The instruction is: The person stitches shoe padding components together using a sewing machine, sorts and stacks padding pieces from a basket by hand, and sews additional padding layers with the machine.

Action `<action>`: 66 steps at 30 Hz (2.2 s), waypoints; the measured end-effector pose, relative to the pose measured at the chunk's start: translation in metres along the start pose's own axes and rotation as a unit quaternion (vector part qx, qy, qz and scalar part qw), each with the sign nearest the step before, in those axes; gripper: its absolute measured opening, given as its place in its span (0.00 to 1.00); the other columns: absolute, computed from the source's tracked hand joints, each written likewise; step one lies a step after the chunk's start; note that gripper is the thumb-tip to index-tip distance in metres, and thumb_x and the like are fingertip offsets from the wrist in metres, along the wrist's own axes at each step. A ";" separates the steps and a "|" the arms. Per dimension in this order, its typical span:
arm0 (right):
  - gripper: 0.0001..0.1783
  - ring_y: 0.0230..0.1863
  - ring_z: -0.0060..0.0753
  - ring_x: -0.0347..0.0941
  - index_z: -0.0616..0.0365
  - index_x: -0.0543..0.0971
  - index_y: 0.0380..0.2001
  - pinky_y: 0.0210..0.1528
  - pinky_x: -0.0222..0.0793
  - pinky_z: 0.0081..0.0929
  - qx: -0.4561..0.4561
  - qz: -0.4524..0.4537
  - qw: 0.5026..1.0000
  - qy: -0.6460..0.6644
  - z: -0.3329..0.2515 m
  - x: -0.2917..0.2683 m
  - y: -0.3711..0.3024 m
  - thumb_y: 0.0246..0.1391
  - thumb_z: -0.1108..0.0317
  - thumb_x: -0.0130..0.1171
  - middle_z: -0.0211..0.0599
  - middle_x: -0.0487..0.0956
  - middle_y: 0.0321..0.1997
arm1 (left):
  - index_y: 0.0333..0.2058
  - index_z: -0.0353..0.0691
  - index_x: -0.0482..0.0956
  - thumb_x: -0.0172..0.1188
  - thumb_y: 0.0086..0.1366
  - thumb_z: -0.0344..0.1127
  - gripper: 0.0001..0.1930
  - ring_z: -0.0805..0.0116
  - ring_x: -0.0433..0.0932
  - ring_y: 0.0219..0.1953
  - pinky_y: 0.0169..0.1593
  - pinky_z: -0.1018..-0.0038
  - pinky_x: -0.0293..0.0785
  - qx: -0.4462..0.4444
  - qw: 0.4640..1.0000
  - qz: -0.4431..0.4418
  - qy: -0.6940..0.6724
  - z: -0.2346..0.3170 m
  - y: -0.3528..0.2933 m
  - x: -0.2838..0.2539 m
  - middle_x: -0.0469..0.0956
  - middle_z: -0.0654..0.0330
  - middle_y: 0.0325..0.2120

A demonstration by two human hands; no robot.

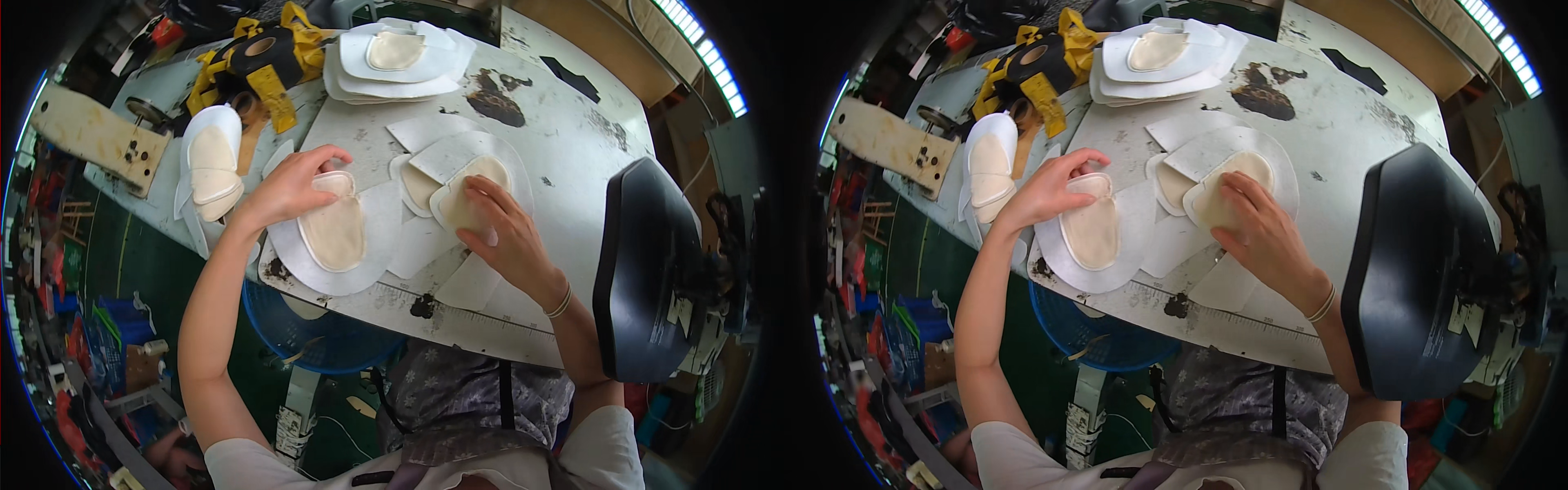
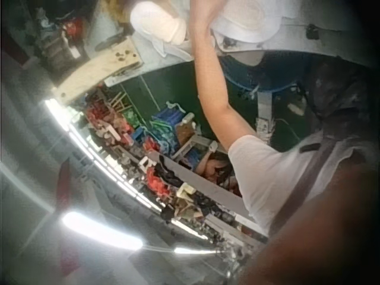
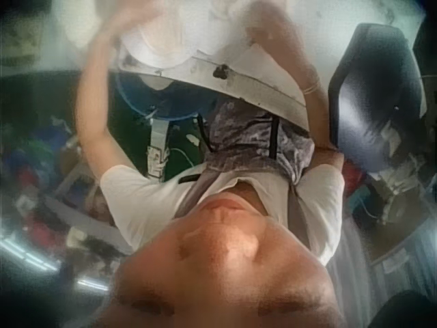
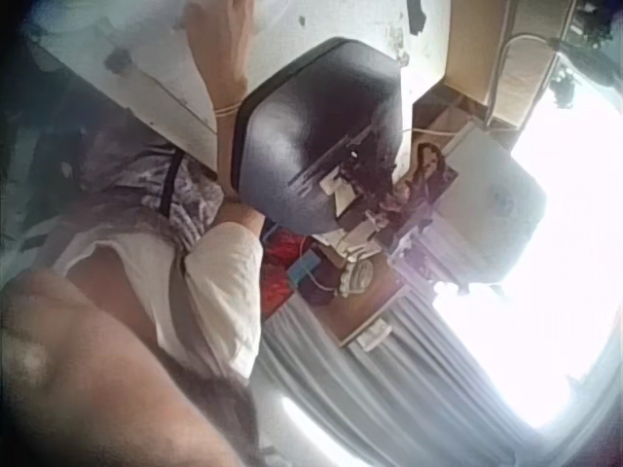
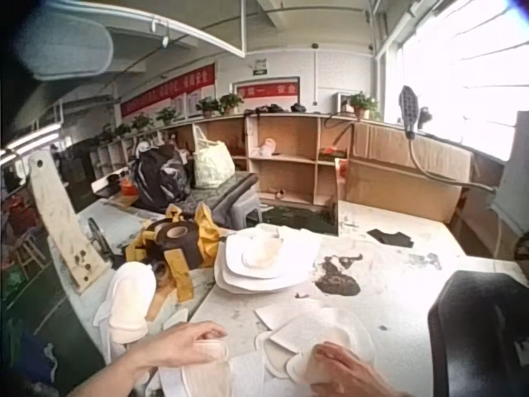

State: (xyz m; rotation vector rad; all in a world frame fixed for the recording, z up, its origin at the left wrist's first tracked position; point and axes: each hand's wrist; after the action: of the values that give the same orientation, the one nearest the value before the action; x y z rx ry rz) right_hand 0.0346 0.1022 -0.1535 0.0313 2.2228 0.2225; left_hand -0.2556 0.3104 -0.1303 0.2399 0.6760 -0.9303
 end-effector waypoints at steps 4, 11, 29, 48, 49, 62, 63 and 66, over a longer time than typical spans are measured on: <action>0.33 0.72 0.50 0.63 0.66 0.72 0.61 0.68 0.66 0.44 -0.014 -0.016 0.999 -0.050 -0.006 -0.001 -0.015 0.53 0.67 0.70 0.46 0.69 0.69 | 0.49 0.35 0.81 0.65 0.55 0.24 0.20 0.72 0.80 0.47 0.55 0.73 0.76 0.011 0.994 -0.029 -0.103 0.005 0.004 -0.014 0.83 0.60 0.43; 0.33 0.69 0.51 0.66 0.71 0.71 0.59 0.66 0.70 0.40 -0.049 -0.010 0.989 -0.143 -0.015 -0.006 -0.041 0.52 0.68 0.68 0.51 0.68 0.66 | 0.58 0.37 0.80 0.66 0.63 0.25 0.23 0.76 0.82 0.46 0.54 0.79 0.78 0.149 0.968 0.134 -0.152 0.061 0.081 -0.105 0.84 0.60 0.47; 0.21 0.54 0.30 0.80 0.58 0.81 0.55 0.54 0.81 0.27 -0.302 -0.142 0.943 -0.018 -0.050 -0.085 -0.125 0.57 0.74 0.57 0.35 0.77 0.62 | 0.56 0.36 0.77 0.57 0.73 0.33 0.16 0.55 0.78 0.53 0.60 0.63 0.73 0.303 0.942 -0.124 -0.079 0.157 0.029 0.094 0.80 0.53 0.49; 0.19 0.43 0.38 0.83 0.71 0.83 0.35 0.46 0.84 0.28 -0.435 0.191 0.842 -0.256 -0.054 -0.197 -0.219 0.39 0.70 0.61 0.46 0.82 0.43 | 0.34 0.38 0.86 0.77 0.54 0.34 0.11 0.79 0.80 0.35 0.42 0.77 0.76 0.096 0.958 -0.251 -0.095 0.338 -0.008 0.140 0.84 0.64 0.30; 0.19 0.42 0.37 0.83 0.70 0.82 0.37 0.44 0.84 0.28 -0.406 0.191 0.849 -0.279 -0.052 -0.204 -0.213 0.39 0.70 0.61 0.44 0.81 0.41 | 0.35 0.37 0.87 0.77 0.52 0.36 0.14 0.78 0.80 0.33 0.41 0.77 0.76 0.094 0.966 -0.238 -0.031 0.349 0.010 0.134 0.84 0.63 0.30; 0.20 0.42 0.42 0.83 0.61 0.82 0.42 0.42 0.81 0.33 -0.180 0.165 0.929 -0.279 -0.019 -0.228 -0.209 0.42 0.68 0.63 0.39 0.84 0.44 | 0.39 0.29 0.86 0.75 0.46 0.45 0.26 0.62 0.83 0.36 0.45 0.69 0.77 0.080 0.990 -0.100 0.063 0.369 0.110 0.163 0.85 0.49 0.32; 0.20 0.42 0.41 0.82 0.61 0.82 0.42 0.42 0.81 0.32 -0.183 0.170 0.920 -0.303 -0.020 -0.227 -0.209 0.42 0.69 0.63 0.38 0.84 0.43 | 0.40 0.28 0.86 0.75 0.47 0.45 0.27 0.62 0.83 0.36 0.45 0.69 0.78 0.103 0.989 -0.089 0.055 0.366 0.115 0.165 0.85 0.49 0.33; 0.18 0.38 0.35 0.79 0.64 0.79 0.36 0.38 0.77 0.27 -0.214 0.208 0.890 -0.344 -0.013 -0.226 -0.201 0.38 0.70 0.60 0.39 0.79 0.35 | 0.41 0.28 0.85 0.74 0.47 0.42 0.26 0.61 0.82 0.34 0.46 0.68 0.77 0.163 0.985 -0.060 0.017 0.356 0.134 0.179 0.85 0.48 0.32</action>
State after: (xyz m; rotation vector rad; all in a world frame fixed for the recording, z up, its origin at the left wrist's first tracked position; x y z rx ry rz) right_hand 0.1750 -0.1205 -0.0033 0.3014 1.3986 0.8033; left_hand 0.0794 0.1044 0.0190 0.5105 0.5706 -1.1553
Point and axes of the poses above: each hand's wrist, its own y-axis towards the middle knuckle, its own x-axis out of the palm, z = x × y
